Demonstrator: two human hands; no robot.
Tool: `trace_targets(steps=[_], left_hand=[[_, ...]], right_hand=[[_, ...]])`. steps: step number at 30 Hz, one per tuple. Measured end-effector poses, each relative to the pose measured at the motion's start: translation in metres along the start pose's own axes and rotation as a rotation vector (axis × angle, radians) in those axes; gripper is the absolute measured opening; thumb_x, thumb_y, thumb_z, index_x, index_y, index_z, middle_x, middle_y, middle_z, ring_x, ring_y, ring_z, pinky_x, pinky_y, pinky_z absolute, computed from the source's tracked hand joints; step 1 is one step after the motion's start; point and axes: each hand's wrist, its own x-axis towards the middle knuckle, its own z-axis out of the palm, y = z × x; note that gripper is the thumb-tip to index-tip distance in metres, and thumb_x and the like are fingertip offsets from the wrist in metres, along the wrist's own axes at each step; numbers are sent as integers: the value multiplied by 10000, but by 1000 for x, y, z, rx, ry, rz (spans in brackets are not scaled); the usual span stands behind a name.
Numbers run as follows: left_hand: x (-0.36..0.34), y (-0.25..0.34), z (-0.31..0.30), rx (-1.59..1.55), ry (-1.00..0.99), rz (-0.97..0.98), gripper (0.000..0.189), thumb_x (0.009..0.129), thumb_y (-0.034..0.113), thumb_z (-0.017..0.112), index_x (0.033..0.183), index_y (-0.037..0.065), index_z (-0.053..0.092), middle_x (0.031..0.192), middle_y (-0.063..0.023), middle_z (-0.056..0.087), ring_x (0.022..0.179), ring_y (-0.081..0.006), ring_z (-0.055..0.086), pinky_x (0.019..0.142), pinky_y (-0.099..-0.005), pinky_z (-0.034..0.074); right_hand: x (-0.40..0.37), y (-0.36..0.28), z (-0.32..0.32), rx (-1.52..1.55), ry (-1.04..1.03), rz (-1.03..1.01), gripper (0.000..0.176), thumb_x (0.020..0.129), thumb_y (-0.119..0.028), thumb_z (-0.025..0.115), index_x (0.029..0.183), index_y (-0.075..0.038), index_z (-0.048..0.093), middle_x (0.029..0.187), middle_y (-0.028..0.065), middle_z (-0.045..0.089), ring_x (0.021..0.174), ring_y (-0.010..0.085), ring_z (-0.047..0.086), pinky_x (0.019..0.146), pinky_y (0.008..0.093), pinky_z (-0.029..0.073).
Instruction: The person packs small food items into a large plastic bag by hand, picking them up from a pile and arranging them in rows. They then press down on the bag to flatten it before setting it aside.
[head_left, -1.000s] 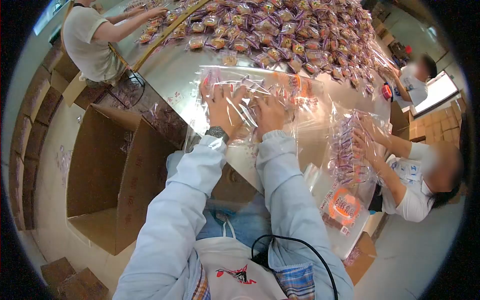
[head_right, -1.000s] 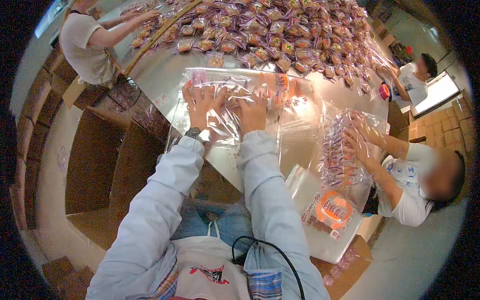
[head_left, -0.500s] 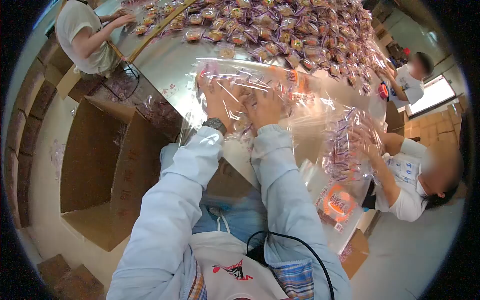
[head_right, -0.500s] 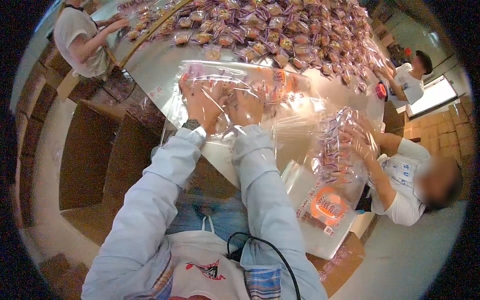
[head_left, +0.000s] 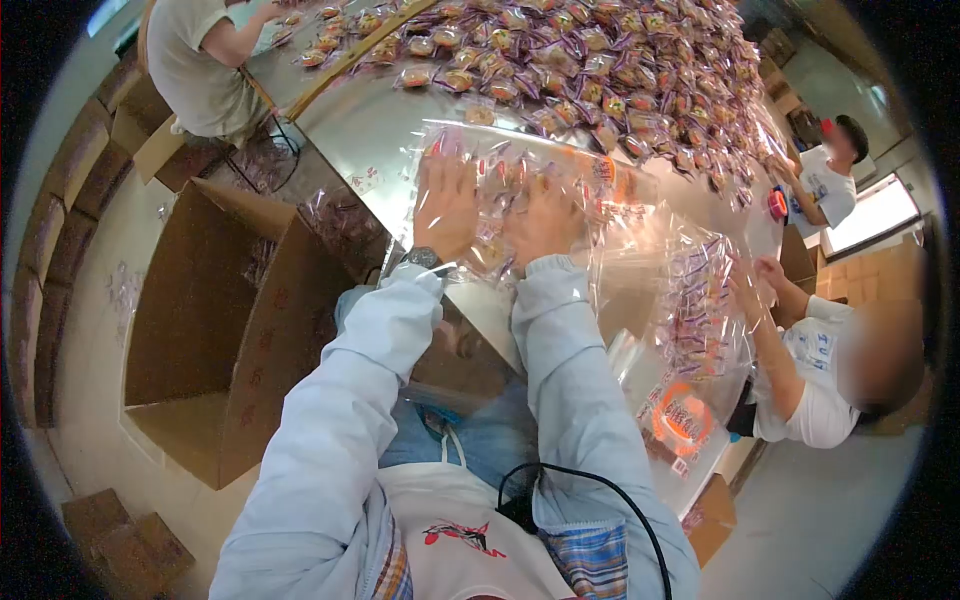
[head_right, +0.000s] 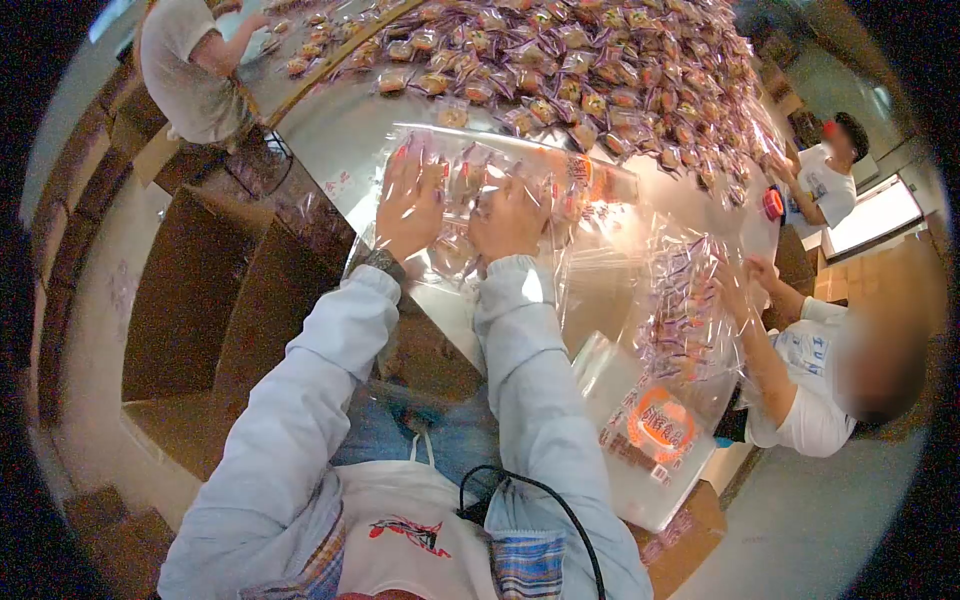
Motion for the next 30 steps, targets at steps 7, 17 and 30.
trace_targets(steps=[7,17,30], left_hand=[[5,-6,-4,109,6,36,528,877,271,702,1384,162,604,1337,-185,567,1376,-403,446,1221,-514,297],[5,-15,-8,86,-22,76,537,868,247,667,1397,172,617,1499,-177,475,1419,-404,391,1208,-501,322],[14,-14,5,-4,46,-59,520,866,182,658,1367,62,589,1447,-173,547,1371,-401,472,1198,-496,343]], right_hand=[[13,-3,24,133,-44,-222,738,835,-332,739,1509,-162,492,1423,104,572,1337,327,503,1166,531,320],[24,-6,32,-14,16,-230,525,827,-315,697,1325,-158,636,1275,25,640,1183,254,600,992,478,424],[-2,-28,9,243,19,-126,457,882,-246,684,1323,-127,653,1280,115,671,1309,315,549,1246,506,249]])
